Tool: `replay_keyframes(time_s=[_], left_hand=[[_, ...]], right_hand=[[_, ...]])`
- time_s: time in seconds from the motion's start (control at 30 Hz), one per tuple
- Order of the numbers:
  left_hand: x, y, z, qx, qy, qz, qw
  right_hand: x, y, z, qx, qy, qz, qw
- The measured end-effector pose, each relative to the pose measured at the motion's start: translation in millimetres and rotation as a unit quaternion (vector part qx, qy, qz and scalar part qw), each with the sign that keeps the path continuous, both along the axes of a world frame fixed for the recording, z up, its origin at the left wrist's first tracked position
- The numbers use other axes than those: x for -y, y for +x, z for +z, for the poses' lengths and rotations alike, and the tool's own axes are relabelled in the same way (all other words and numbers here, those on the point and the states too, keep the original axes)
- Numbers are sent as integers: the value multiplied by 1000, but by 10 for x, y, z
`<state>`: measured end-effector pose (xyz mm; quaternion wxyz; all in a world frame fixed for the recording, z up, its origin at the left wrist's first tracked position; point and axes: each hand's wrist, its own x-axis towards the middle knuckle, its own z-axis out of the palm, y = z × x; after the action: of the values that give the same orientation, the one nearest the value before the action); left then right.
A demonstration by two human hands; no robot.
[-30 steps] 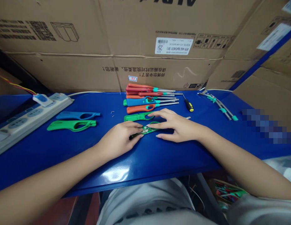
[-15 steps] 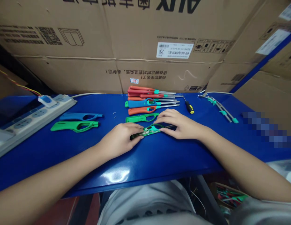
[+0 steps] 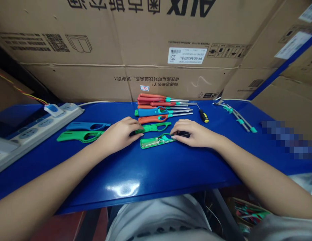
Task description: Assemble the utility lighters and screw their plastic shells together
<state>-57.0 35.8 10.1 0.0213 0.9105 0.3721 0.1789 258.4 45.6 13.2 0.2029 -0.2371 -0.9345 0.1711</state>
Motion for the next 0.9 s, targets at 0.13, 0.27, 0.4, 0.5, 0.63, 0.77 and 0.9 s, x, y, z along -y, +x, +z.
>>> replay_keyframes(time_s=[0.13,0.27,0.4,0.5,0.63,0.77,0.9], left_hand=[[-13,-18,-35,-22,-8,4,1000],[55,23,13,-8,-10,38,999],[168,134,89,115,-94,63,987],[249,223,142,240,-225,74,941],[291,267,172,281,-325,71,900],[301,253,150,210,-196,61,956],[332,235,128,97,-98,12,990]], right_hand=[[-17,27,6,0,54,-25,998],[-27,42,-3,-5,107,-68,992],[-22,19,-17,-29,142,-84,986],[-13,-5,-24,-26,138,-72,987],[-2,-26,-25,-26,124,-63,990],[8,-48,-40,-25,91,-55,994],[15,-77,-77,-7,40,-48,998]])
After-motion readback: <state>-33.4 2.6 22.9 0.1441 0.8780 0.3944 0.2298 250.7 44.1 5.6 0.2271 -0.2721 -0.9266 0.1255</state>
